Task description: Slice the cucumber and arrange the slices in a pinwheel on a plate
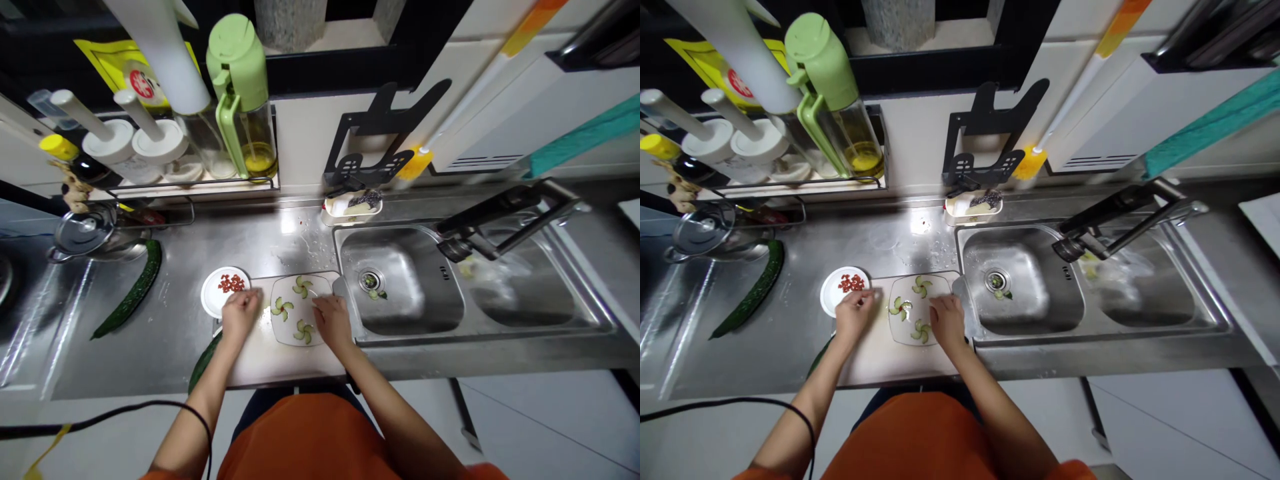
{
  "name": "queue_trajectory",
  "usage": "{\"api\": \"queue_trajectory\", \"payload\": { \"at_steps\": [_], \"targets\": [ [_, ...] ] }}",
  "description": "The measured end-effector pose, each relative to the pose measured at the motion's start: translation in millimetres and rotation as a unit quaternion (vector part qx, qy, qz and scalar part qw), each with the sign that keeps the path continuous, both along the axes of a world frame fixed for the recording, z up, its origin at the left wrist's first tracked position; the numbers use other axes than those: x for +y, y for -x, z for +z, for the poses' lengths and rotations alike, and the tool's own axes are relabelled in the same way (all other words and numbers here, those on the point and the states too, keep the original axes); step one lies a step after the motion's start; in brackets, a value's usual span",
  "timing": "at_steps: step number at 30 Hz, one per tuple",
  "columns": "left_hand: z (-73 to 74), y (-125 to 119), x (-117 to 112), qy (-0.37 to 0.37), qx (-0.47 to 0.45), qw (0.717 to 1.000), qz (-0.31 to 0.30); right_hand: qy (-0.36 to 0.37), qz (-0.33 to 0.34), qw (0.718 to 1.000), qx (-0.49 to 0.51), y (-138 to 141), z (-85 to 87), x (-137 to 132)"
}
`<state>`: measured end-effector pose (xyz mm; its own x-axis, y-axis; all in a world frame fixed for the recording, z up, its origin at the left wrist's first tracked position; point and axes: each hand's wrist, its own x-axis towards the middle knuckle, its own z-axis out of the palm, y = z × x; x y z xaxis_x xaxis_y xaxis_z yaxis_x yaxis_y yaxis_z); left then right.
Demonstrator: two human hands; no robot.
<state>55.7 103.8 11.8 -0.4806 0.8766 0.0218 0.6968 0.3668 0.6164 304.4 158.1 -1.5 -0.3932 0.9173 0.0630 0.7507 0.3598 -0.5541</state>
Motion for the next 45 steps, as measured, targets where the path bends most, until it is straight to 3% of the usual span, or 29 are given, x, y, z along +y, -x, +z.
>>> {"api": "queue_trajectory", "payload": {
  "at_steps": [3,7,15,21,32,45],
  "targets": [
    [-2.9,-34.3,4.8,-0.045,0.006,0.993,-0.105,0.001,-0.016,1.000,-0.002,-17.9,1.4,0.9],
    [-8.3,-76.4,11.0,-0.049,0.024,0.977,-0.208,0.001,-0.041,0.999,-0.003,-37.2,0.0,-2.0],
    [-24.0,-126.5,22.4,-0.045,0.079,0.951,-0.294,0.001,-0.058,0.998,0.008,-48.1,-5.4,-12.5],
    [-33.5,-137.4,25.8,-0.036,0.097,0.938,-0.330,0.006,-0.052,0.999,0.008,-47.5,-4.8,-15.0],
    [-39.5,-145.7,26.1,-0.073,0.210,0.923,-0.315,0.020,-0.025,0.999,0.028,-42.5,-11.0,-11.6],
    [-46.3,-144.8,24.0,-0.072,0.199,0.927,-0.308,0.033,-0.020,0.999,-0.007,-40.5,-16.5,-7.2]
  ]
}}
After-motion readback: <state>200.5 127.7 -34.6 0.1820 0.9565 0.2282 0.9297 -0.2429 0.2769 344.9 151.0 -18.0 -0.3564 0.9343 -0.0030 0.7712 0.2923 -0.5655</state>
